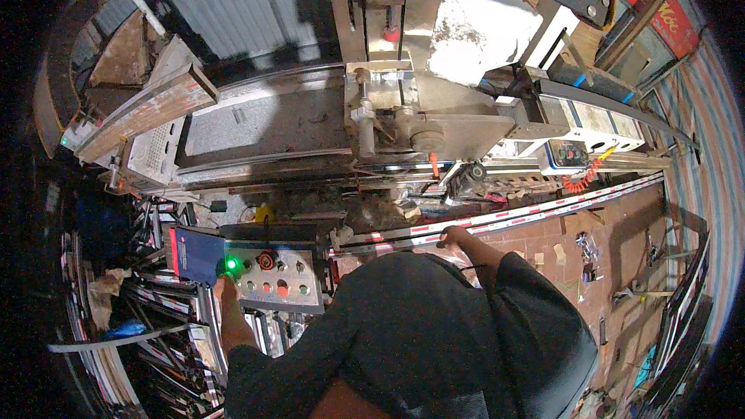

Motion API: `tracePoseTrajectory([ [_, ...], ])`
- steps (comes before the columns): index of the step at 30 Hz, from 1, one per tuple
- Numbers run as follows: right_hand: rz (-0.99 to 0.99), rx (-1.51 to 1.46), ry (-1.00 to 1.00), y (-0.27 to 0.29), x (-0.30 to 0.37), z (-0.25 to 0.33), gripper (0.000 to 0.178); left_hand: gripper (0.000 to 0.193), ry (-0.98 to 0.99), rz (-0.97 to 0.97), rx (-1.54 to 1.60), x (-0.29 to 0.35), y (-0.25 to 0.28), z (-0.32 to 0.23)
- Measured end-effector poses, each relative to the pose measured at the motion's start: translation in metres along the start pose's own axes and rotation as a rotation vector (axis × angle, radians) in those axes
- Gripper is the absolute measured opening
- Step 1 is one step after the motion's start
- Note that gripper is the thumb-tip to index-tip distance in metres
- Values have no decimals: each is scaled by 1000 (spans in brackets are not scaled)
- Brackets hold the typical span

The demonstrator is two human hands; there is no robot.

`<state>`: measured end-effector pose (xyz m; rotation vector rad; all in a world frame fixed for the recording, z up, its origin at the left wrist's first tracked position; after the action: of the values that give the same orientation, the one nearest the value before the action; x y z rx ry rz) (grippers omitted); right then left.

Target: The person operates a metal cutting saw to cut square metal tubes. They load a tube into the saw, activate the cutting cycle, remove the cut piece, and repeat the process with additional tubes.

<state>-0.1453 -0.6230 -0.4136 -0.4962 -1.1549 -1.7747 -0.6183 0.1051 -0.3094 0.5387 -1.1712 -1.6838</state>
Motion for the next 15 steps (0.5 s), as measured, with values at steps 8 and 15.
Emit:
tracePoseTrajectory([
  [8, -94, 15, 41, -1, 4, 7, 50, 30, 93, -55, 196, 0, 2, -1],
  [15, -436, 137, 300, 50, 25, 83, 40, 44, 163, -63, 422, 43, 18, 11],
])
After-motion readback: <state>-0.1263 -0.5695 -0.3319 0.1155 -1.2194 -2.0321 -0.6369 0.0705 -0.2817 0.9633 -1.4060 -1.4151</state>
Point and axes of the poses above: each hand's wrist, its own x-axis away from the middle knuckle, its own y-axis out of the back of the hand, z = x × y, the point moved 6 cm from there along -x, towards the middle knuckle, and after that the axes turned 4 degrees about -x, right-handed, at the moved point
